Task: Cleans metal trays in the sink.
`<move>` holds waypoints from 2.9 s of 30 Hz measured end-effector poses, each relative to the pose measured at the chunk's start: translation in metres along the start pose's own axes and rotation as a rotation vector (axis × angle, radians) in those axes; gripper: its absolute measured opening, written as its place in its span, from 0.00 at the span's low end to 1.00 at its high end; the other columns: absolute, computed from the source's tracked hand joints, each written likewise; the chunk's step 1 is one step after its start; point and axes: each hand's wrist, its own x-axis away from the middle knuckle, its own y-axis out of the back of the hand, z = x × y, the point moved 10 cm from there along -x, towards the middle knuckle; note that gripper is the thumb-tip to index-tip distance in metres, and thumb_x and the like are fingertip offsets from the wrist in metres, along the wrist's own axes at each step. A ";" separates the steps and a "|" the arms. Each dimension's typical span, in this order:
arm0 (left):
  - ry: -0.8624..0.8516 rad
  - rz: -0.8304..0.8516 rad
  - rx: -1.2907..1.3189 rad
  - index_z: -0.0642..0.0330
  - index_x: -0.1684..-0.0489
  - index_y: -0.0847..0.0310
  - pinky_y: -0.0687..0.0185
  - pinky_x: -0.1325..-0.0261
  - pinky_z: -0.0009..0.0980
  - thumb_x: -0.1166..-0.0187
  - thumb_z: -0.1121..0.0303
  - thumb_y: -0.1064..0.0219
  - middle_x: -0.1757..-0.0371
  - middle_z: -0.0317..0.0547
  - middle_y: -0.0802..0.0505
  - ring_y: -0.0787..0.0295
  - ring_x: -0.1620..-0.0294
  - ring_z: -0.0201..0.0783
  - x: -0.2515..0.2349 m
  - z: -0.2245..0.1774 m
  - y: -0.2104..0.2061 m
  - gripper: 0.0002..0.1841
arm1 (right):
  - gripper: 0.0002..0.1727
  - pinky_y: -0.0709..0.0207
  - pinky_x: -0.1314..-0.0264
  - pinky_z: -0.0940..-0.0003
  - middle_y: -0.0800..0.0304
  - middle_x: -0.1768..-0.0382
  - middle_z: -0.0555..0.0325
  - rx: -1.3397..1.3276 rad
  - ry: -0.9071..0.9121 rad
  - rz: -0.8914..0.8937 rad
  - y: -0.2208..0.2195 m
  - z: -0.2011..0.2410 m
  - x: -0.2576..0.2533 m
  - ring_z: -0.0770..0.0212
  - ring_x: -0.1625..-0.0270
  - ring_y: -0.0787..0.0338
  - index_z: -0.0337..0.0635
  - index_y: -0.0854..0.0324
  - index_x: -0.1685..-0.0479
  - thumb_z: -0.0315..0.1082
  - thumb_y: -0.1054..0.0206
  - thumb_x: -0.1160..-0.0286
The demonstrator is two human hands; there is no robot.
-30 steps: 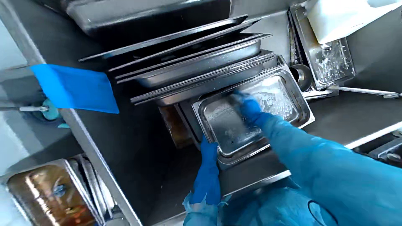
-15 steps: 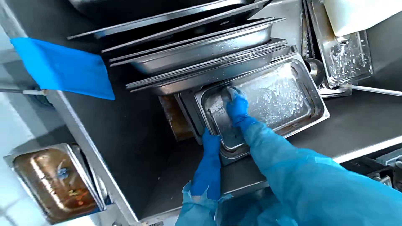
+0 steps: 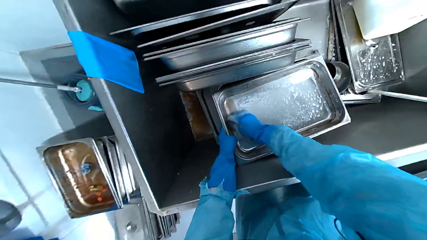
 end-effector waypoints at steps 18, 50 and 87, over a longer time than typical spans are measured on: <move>-0.035 -0.061 0.187 0.60 0.27 0.20 0.16 0.31 0.49 0.09 0.44 0.46 0.41 0.57 0.08 0.10 0.39 0.44 0.006 0.002 0.002 0.29 | 0.20 0.16 0.37 0.42 0.08 0.47 0.51 -0.510 -0.413 0.192 -0.022 -0.021 0.043 0.52 0.43 0.09 0.47 0.11 0.44 0.51 0.27 0.26; 0.044 -0.125 -0.148 0.58 0.29 0.17 0.23 0.28 0.61 0.16 0.59 0.33 0.38 0.61 0.08 0.12 0.33 0.56 -0.008 -0.005 0.005 0.21 | 0.29 0.23 0.27 0.39 0.07 0.42 0.50 -0.005 -0.396 0.355 -0.017 -0.039 0.140 0.47 0.32 0.12 0.48 0.09 0.44 0.61 0.45 0.14; 0.023 -0.102 -0.171 0.60 0.29 0.18 0.24 0.27 0.62 0.11 0.53 0.39 0.39 0.63 0.09 0.14 0.32 0.58 -0.009 -0.007 0.003 0.23 | 0.21 0.17 0.43 0.33 0.09 0.50 0.42 -0.141 -0.428 0.405 -0.040 0.021 0.101 0.41 0.43 0.09 0.42 0.11 0.55 0.52 0.34 0.21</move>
